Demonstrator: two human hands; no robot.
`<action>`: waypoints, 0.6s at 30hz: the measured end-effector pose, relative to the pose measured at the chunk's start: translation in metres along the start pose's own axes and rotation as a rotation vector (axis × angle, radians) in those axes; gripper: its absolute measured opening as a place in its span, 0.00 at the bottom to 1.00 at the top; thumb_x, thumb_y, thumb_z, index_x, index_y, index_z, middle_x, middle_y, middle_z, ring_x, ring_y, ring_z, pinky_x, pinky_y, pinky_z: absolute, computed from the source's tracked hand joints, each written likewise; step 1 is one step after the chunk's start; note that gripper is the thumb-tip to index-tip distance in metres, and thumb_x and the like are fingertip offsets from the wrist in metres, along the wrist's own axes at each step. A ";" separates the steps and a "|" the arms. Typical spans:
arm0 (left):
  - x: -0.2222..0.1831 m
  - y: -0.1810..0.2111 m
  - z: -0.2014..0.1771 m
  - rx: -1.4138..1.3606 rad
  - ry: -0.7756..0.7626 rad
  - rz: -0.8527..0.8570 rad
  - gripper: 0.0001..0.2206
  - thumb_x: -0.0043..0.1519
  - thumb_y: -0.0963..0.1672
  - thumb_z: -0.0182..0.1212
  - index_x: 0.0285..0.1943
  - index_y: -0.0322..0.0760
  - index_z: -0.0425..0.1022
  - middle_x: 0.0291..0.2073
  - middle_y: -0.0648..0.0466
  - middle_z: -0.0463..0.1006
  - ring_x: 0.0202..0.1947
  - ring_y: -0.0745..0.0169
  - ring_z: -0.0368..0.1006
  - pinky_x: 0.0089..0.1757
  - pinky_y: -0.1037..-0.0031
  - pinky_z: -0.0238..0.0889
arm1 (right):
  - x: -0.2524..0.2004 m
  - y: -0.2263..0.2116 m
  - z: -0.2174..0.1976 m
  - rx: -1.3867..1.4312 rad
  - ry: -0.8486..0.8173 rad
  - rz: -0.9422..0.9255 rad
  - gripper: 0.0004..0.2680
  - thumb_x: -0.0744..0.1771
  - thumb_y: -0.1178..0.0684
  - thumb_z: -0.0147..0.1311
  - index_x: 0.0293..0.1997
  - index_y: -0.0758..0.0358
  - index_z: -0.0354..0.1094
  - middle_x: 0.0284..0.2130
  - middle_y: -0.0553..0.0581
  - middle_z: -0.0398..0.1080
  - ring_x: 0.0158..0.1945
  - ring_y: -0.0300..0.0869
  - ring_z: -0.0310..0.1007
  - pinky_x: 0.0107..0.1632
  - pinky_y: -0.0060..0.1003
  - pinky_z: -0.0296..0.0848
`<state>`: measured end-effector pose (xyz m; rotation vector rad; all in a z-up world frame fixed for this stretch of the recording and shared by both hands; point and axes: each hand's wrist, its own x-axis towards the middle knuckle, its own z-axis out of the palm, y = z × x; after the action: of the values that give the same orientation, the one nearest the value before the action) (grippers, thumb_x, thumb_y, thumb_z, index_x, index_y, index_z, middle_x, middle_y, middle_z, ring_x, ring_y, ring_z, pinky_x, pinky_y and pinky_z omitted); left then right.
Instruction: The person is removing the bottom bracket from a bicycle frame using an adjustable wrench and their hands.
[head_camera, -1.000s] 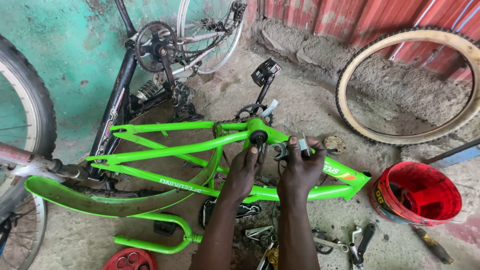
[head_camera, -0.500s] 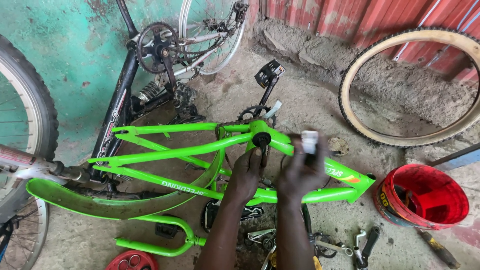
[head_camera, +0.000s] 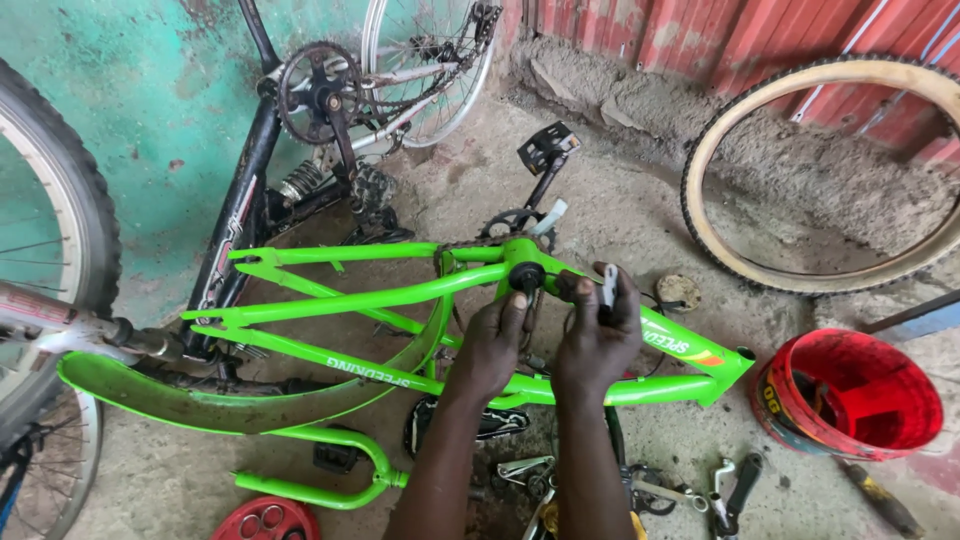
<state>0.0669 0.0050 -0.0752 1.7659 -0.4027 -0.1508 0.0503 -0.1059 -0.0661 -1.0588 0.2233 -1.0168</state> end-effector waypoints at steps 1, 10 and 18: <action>-0.001 0.001 0.000 -0.001 -0.005 0.012 0.20 0.76 0.50 0.34 0.35 0.42 0.67 0.17 0.55 0.61 0.17 0.66 0.55 0.26 0.69 0.58 | 0.000 -0.003 0.000 0.063 0.038 0.049 0.07 0.69 0.62 0.57 0.52 0.66 0.68 0.35 0.65 0.77 0.39 0.44 0.79 0.47 0.44 0.83; 0.000 -0.001 0.010 -0.050 0.010 0.001 0.21 0.77 0.51 0.30 0.36 0.43 0.67 0.17 0.55 0.61 0.16 0.68 0.52 0.25 0.68 0.57 | -0.004 0.019 -0.016 0.126 0.110 0.261 0.11 0.64 0.64 0.65 0.38 0.64 0.61 0.28 0.58 0.70 0.29 0.43 0.77 0.34 0.45 0.86; 0.003 -0.011 0.016 -0.099 0.026 -0.008 0.22 0.77 0.51 0.27 0.36 0.44 0.66 0.18 0.58 0.58 0.17 0.70 0.48 0.25 0.68 0.54 | -0.006 0.039 -0.042 -0.123 -0.081 0.262 0.10 0.64 0.58 0.70 0.29 0.65 0.67 0.20 0.63 0.73 0.21 0.44 0.77 0.27 0.37 0.80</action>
<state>0.0667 -0.0093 -0.0889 1.6706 -0.3635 -0.1509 0.0448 -0.1232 -0.1211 -1.1458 0.3524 -0.7304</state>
